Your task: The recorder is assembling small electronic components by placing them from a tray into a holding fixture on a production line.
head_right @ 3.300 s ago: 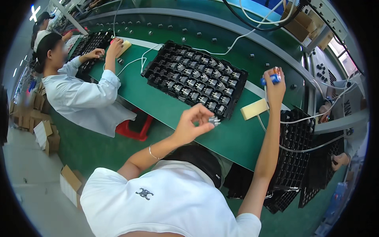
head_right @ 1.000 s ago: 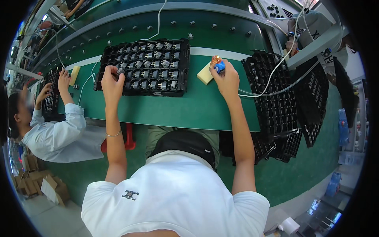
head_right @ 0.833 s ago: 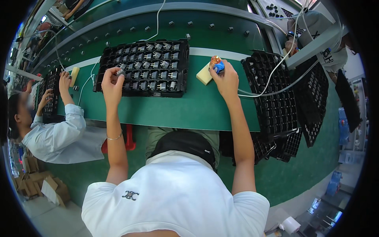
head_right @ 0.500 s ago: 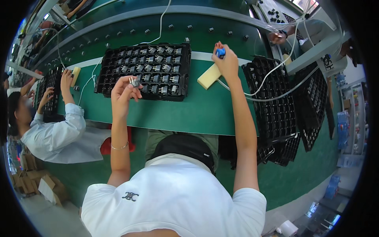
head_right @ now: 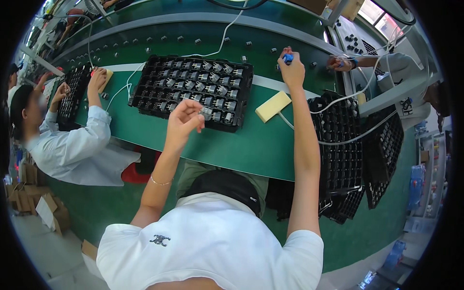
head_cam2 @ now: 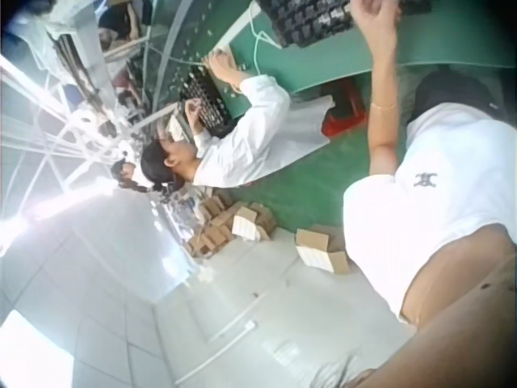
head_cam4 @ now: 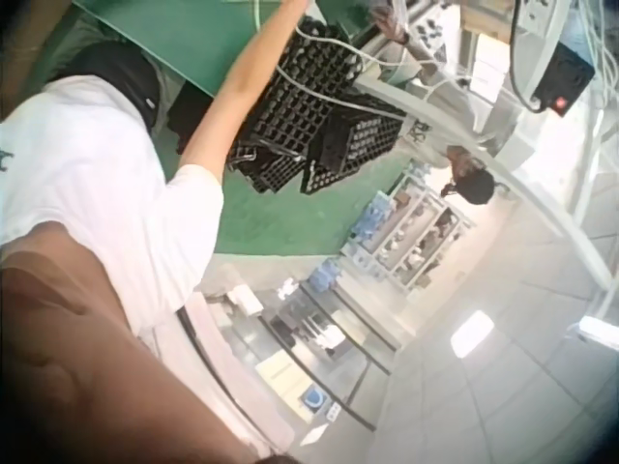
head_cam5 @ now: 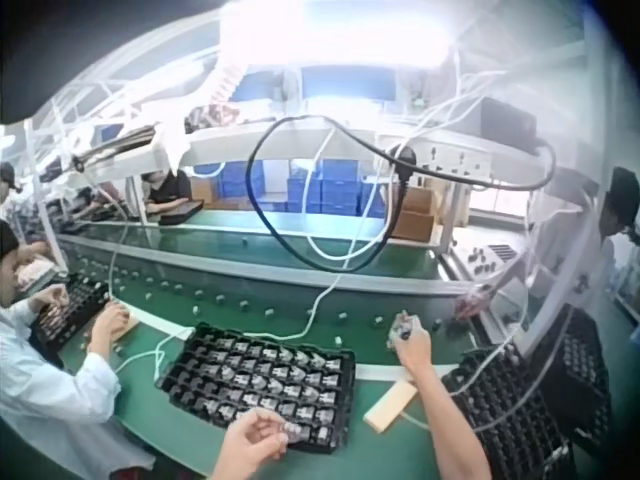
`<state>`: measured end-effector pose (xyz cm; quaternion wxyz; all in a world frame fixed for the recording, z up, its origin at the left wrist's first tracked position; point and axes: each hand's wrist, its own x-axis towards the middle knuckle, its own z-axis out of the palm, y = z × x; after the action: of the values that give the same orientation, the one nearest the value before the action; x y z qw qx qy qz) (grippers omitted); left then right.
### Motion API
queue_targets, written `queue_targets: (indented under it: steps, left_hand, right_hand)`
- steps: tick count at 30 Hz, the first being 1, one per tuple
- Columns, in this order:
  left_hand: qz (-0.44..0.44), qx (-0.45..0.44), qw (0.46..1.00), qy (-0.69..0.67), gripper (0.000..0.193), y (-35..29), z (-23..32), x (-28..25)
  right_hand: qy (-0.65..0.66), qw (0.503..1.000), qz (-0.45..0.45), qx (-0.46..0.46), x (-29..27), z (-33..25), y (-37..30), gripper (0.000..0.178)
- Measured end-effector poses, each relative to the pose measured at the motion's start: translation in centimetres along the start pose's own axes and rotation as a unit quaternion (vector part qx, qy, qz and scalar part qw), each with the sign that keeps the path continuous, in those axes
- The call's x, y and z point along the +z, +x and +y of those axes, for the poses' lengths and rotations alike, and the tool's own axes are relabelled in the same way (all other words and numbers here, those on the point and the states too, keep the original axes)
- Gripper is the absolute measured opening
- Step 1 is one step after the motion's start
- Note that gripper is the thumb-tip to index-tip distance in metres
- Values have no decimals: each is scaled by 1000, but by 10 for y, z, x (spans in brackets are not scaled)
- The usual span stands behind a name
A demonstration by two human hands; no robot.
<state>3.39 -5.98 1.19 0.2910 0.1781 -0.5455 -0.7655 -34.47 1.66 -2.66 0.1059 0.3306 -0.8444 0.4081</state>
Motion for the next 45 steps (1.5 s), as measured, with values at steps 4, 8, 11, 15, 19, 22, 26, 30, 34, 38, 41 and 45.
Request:
queue_targets:
  steps: [4,8,11,15,19,22,26,30,34,38,41,45]
  left_hand:
    - [4,21,999,26,21,8,0,13]
    - [-21,51,997,53,22,13,-6,33]
    - [-28,57,997,46,20,12,-7,45]
    - [-34,49,996,73,21,10,-14,46]
    - [-44,19,994,97,20,6,-14,46]
    - [-30,52,994,88,21,5,-22,47]
    - [-41,108,956,270,32,3,-8,36]
    - [177,241,813,499,26,2,11,-22]
    - [248,185,642,702,35,2,20,-82]
    - [228,81,637,732,43,9,22,-82]
    - [240,54,646,722,43,13,23,-88]
    - [227,42,661,714,39,15,25,-92]
  right_hand:
    - [368,906,-182,104,-50,-88,-58,29]
    - [432,867,-216,121,-70,-128,-135,37]
    - [455,846,-239,143,-75,-132,-153,38]
    - [474,833,-249,139,-81,-133,-163,39]
    - [515,778,-307,190,-79,-125,-164,39]
    - [526,762,-324,195,-82,-126,-167,40]
    - [553,713,-378,206,-87,-114,-163,37]
    - [366,893,-193,180,-86,-53,-141,31]
    - [208,974,-63,55,-80,-18,-136,33]
    - [119,991,-50,17,-68,-26,-141,35]
    - [66,997,-49,11,-63,-36,-144,38]
    - [31,999,-38,19,-60,-35,-145,41]
